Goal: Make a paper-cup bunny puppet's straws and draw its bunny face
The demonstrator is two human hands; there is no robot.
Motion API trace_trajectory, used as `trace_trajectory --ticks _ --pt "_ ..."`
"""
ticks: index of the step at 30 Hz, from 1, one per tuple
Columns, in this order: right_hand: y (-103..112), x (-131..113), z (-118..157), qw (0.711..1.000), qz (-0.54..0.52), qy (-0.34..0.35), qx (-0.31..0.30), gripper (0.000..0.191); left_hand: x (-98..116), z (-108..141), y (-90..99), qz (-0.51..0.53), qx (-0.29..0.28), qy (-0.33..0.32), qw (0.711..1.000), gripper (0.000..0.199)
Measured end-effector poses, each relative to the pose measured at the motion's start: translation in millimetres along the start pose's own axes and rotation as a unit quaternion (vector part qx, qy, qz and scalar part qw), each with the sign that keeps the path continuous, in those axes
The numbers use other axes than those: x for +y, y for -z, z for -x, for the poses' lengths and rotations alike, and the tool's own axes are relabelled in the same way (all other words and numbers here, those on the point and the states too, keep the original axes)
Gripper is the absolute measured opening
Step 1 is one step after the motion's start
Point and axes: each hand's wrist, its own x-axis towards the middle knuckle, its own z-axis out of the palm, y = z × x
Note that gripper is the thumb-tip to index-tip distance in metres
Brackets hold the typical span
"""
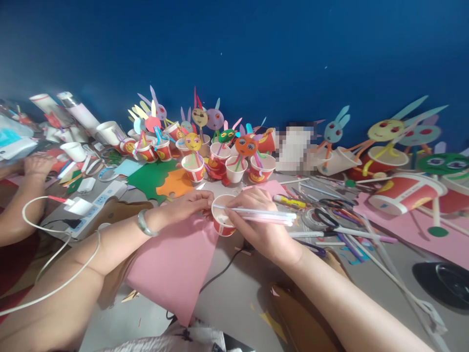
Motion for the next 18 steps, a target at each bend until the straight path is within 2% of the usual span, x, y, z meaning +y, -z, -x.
trace_trajectory --ticks 3,12,18 --pt "1.5 -0.7 -0.7 1.000 0.007 0.009 0.000 0.008 -3.7 -1.3 0.5 0.006 0.000 0.007 1.000 0.031" --pt "-0.9 2.7 1.6 1.000 0.023 0.011 0.016 0.004 -4.9 -0.9 1.9 -0.033 -0.052 0.020 0.998 0.039" --pt "-1.8 6.3 3.0 0.999 0.039 0.017 -0.009 0.007 -3.9 -0.7 3.3 -0.067 -0.053 -0.001 0.996 0.042"
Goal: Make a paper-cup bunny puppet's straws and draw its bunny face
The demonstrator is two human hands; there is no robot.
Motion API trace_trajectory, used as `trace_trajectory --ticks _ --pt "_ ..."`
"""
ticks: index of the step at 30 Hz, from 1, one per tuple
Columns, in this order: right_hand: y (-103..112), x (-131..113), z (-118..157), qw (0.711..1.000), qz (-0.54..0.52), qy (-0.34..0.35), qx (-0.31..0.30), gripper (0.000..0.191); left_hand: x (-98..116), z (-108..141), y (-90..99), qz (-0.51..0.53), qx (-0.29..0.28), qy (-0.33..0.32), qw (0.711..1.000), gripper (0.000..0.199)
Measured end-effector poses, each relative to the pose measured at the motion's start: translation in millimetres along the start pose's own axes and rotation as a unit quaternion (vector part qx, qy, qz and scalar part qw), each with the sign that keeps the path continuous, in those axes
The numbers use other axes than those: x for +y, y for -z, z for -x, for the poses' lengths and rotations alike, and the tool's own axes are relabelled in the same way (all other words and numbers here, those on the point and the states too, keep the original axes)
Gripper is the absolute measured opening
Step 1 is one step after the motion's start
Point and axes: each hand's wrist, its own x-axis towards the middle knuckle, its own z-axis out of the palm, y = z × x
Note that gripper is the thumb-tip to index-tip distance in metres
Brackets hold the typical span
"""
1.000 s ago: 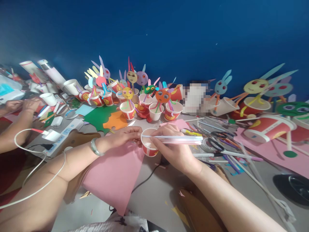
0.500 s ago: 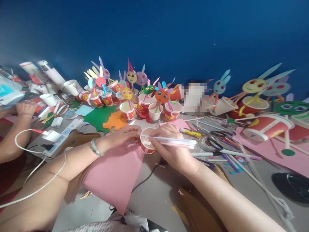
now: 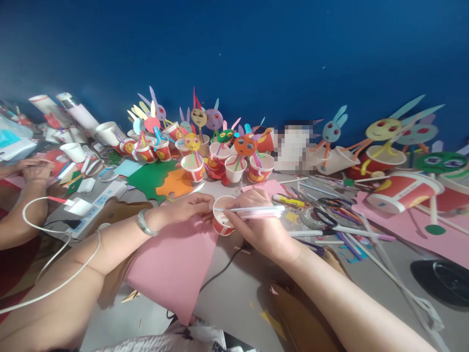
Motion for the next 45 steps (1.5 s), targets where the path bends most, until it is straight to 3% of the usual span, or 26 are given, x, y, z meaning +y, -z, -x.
trace_trajectory --ticks 10,17,24,32,41,45 --pt "0.4 -3.8 0.5 0.999 -0.004 -0.028 -0.032 0.011 -1.4 0.3 0.4 -0.010 -0.035 0.026 0.999 0.033" --pt "2.3 -7.0 -2.1 0.998 -0.029 -0.023 -0.044 0.008 6.9 2.1 -0.8 -0.023 -0.013 -0.009 1.000 0.028" --pt "2.1 -7.2 -3.7 0.999 -0.025 -0.017 -0.030 0.007 -1.0 3.4 0.5 -0.081 0.013 -0.002 0.997 0.045" --pt "-1.6 -0.5 -0.4 0.999 -0.022 -0.033 -0.025 0.009 0.2 4.8 -3.3 -0.125 0.056 -0.006 0.991 0.047" --pt "-0.6 -6.3 -2.9 0.990 -0.108 -0.074 -0.042 0.013 -11.5 0.1 -3.6 -0.164 0.047 -0.123 0.978 0.026" --pt "-3.0 -8.0 -2.2 0.979 -0.160 -0.122 -0.045 0.018 -6.0 2.5 -3.6 -0.146 -0.016 -0.121 0.982 0.018"
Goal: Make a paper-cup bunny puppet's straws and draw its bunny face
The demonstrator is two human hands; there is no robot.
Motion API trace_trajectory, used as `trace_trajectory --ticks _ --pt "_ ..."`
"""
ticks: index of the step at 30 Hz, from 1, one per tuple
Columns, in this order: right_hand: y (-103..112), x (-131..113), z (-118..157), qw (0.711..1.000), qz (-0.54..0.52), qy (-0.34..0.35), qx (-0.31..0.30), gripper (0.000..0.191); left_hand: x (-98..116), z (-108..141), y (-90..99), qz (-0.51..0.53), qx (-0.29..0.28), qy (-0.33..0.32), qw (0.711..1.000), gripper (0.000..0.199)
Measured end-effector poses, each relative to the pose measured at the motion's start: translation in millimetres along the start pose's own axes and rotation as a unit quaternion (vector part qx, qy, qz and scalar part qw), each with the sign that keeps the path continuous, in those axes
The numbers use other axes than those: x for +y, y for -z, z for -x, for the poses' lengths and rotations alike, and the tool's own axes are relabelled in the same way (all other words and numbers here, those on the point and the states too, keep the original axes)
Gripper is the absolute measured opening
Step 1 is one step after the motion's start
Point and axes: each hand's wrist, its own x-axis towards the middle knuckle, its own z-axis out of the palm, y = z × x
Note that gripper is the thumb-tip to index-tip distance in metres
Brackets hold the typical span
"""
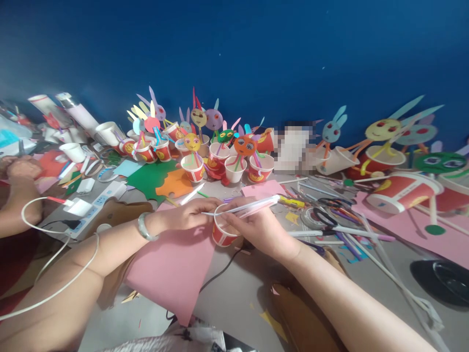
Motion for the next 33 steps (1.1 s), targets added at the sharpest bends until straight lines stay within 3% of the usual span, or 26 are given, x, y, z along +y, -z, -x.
trace_trajectory --ticks 3,6,10,17,24,33 --pt "0.2 -3.0 -0.3 1.000 -0.022 -0.014 -0.006 0.021 7.5 1.1 -0.1 0.011 -0.016 0.033 0.999 0.031" --pt "1.1 -4.4 0.0 1.000 -0.008 -0.002 -0.002 0.020 9.8 1.6 -3.6 0.024 0.007 0.067 0.997 0.048" --pt "1.8 -3.5 1.3 1.000 0.023 0.018 0.009 0.016 4.3 1.5 -9.0 0.038 0.058 0.091 0.993 0.047" --pt "7.5 -12.0 0.1 0.995 0.070 0.065 0.004 0.013 -1.6 4.5 -7.3 -0.034 0.109 -0.004 0.993 0.046" --pt "10.3 -13.4 1.5 0.981 0.130 0.141 0.036 0.013 2.2 7.9 -6.2 -0.050 0.152 -0.034 0.987 0.049" --pt "14.4 -18.6 4.0 0.960 0.217 0.168 0.057 0.011 -13.4 7.0 -8.1 -0.063 0.136 -0.156 0.976 0.069"
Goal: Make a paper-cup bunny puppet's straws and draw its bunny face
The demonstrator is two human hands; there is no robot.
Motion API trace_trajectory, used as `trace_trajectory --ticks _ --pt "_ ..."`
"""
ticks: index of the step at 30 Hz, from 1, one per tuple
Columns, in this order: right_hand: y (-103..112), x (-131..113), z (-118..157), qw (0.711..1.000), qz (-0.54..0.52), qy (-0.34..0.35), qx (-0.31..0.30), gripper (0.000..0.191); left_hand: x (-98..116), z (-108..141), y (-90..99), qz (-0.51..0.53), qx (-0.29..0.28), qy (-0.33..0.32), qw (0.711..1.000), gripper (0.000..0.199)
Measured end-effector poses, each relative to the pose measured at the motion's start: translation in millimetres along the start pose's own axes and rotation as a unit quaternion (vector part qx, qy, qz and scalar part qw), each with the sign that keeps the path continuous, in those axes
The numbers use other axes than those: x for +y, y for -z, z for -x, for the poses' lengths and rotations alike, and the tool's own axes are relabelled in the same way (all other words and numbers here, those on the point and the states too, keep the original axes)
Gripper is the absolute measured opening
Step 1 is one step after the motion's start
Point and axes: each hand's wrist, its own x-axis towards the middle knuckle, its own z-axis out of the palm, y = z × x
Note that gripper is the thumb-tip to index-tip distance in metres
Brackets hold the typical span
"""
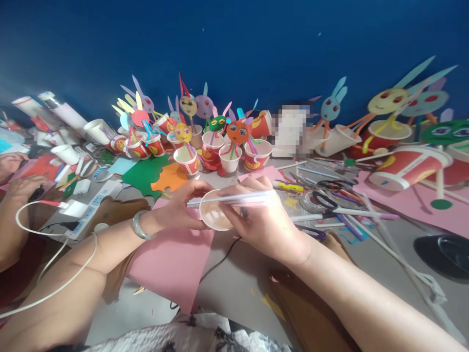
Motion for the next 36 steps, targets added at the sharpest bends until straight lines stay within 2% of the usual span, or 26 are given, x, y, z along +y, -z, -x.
trace_trajectory --ticks 4,8,14,23,27,31,36 --pt "0.7 0.2 0.9 0.999 0.029 0.007 -0.010 0.003 2.1 -0.2 0.9 -0.025 0.004 0.005 1.000 0.071" --pt "-0.1 0.5 2.4 0.999 0.037 -0.005 -0.031 0.007 2.3 0.0 2.7 -0.046 0.001 0.008 0.999 0.076" --pt "-2.1 2.0 4.5 0.998 0.035 -0.008 -0.049 0.008 -3.7 1.1 3.4 -0.081 0.004 -0.029 0.996 0.081" --pt "-3.1 1.3 6.1 0.997 0.042 0.014 -0.069 0.014 -2.9 2.1 3.6 -0.130 -0.027 -0.051 0.990 0.081" --pt "-5.2 4.2 6.4 0.994 0.043 0.007 -0.097 0.016 -2.1 0.9 5.8 -0.137 -0.055 -0.058 0.987 0.085" --pt "-6.2 6.4 4.8 0.995 0.033 0.002 -0.094 0.015 -2.6 1.1 6.1 -0.155 -0.059 -0.056 0.985 0.086" --pt "-9.5 10.0 4.3 0.988 0.001 -0.023 -0.152 0.019 -6.3 4.4 3.4 -0.176 -0.090 -0.044 0.979 0.080"
